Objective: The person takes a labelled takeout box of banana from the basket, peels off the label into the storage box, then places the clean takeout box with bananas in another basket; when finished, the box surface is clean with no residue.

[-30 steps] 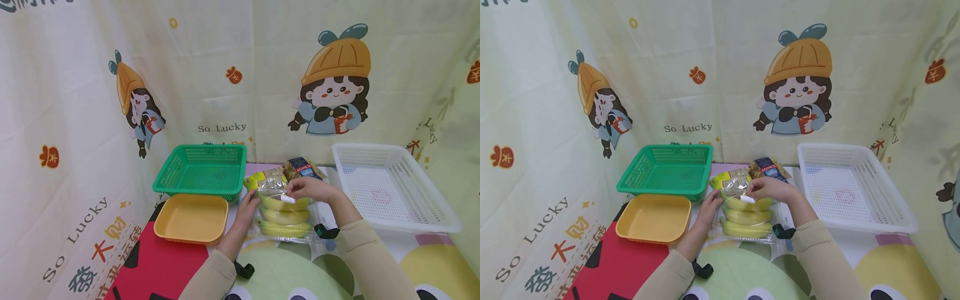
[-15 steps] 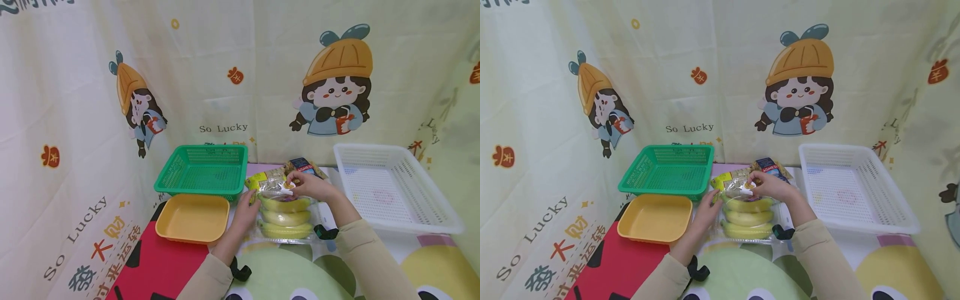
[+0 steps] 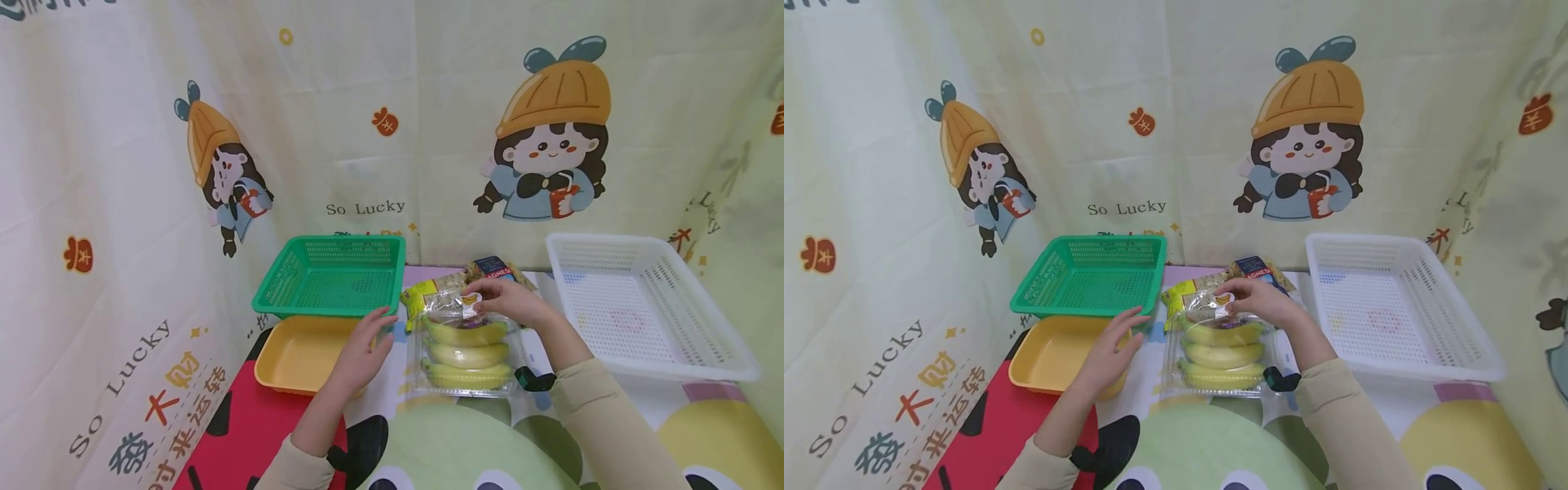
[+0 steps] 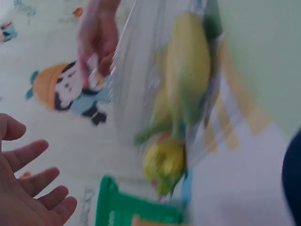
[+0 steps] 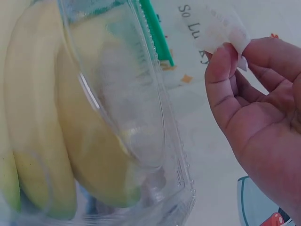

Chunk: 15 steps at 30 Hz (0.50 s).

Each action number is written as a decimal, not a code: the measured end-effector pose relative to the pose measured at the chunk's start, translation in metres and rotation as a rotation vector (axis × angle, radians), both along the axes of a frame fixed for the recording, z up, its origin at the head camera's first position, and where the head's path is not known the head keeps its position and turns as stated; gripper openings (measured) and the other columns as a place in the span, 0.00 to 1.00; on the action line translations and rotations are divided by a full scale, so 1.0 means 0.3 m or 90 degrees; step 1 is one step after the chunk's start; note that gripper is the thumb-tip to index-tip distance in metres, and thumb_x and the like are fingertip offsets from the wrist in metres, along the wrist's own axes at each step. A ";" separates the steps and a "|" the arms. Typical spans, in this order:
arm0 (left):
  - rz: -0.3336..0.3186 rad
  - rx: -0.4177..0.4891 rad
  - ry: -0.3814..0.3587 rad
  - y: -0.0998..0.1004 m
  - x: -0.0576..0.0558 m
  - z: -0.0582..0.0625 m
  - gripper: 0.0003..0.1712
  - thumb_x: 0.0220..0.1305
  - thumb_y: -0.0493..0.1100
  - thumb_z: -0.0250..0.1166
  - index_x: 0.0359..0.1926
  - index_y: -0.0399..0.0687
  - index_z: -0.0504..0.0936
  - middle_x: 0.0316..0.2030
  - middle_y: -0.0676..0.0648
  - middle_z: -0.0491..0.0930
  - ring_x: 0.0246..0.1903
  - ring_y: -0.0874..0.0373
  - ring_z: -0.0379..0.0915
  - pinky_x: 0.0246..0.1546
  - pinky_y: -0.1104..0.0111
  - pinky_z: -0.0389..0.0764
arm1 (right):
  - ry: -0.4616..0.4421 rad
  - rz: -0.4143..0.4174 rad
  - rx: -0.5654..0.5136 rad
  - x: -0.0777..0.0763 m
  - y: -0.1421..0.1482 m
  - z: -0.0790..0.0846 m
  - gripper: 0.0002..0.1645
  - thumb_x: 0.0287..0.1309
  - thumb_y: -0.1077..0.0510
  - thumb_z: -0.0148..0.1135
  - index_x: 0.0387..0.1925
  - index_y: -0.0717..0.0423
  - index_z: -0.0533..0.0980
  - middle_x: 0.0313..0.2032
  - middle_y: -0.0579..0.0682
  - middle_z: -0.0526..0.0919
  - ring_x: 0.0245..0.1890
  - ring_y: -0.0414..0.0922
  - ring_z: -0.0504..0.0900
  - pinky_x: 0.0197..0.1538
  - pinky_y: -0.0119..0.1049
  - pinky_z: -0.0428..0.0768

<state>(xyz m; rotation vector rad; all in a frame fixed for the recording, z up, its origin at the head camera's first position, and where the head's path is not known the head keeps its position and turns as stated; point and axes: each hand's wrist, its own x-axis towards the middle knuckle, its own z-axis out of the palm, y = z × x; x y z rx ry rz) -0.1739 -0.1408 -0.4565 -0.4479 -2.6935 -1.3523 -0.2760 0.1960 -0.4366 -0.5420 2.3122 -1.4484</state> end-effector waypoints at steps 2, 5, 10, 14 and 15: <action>0.024 0.008 0.025 -0.068 0.003 0.017 0.20 0.73 0.49 0.55 0.63 0.54 0.77 0.70 0.55 0.66 0.72 0.48 0.58 0.66 0.43 0.67 | 0.002 -0.003 0.007 0.000 0.002 0.001 0.21 0.64 0.58 0.63 0.58 0.50 0.77 0.52 0.55 0.79 0.47 0.49 0.77 0.51 0.38 0.81; 0.093 0.025 0.051 -0.186 0.006 0.039 0.19 0.74 0.48 0.54 0.61 0.54 0.78 0.67 0.52 0.70 0.71 0.49 0.61 0.68 0.44 0.65 | 0.009 -0.003 0.015 0.002 0.003 0.004 0.23 0.65 0.58 0.62 0.61 0.47 0.76 0.54 0.56 0.78 0.47 0.50 0.76 0.52 0.38 0.80; 0.245 0.069 0.032 -0.382 0.027 0.063 0.19 0.76 0.50 0.50 0.62 0.55 0.78 0.65 0.47 0.73 0.66 0.48 0.66 0.65 0.48 0.68 | 0.017 -0.002 0.028 0.005 0.004 0.011 0.28 0.64 0.60 0.62 0.65 0.45 0.74 0.60 0.58 0.74 0.49 0.50 0.72 0.50 0.38 0.78; 0.379 0.106 -0.013 -0.508 0.049 0.057 0.24 0.76 0.57 0.46 0.62 0.58 0.78 0.64 0.49 0.74 0.65 0.51 0.67 0.64 0.51 0.70 | 0.010 0.005 0.017 0.006 0.007 0.008 0.32 0.63 0.61 0.62 0.68 0.43 0.70 0.57 0.58 0.73 0.47 0.51 0.70 0.47 0.38 0.79; 0.409 0.116 -0.025 -0.537 0.052 0.050 0.24 0.76 0.59 0.45 0.62 0.58 0.78 0.63 0.49 0.75 0.65 0.52 0.67 0.65 0.52 0.69 | 0.007 0.012 0.009 0.007 0.008 0.008 0.33 0.63 0.62 0.62 0.69 0.44 0.69 0.56 0.58 0.73 0.46 0.51 0.70 0.46 0.38 0.79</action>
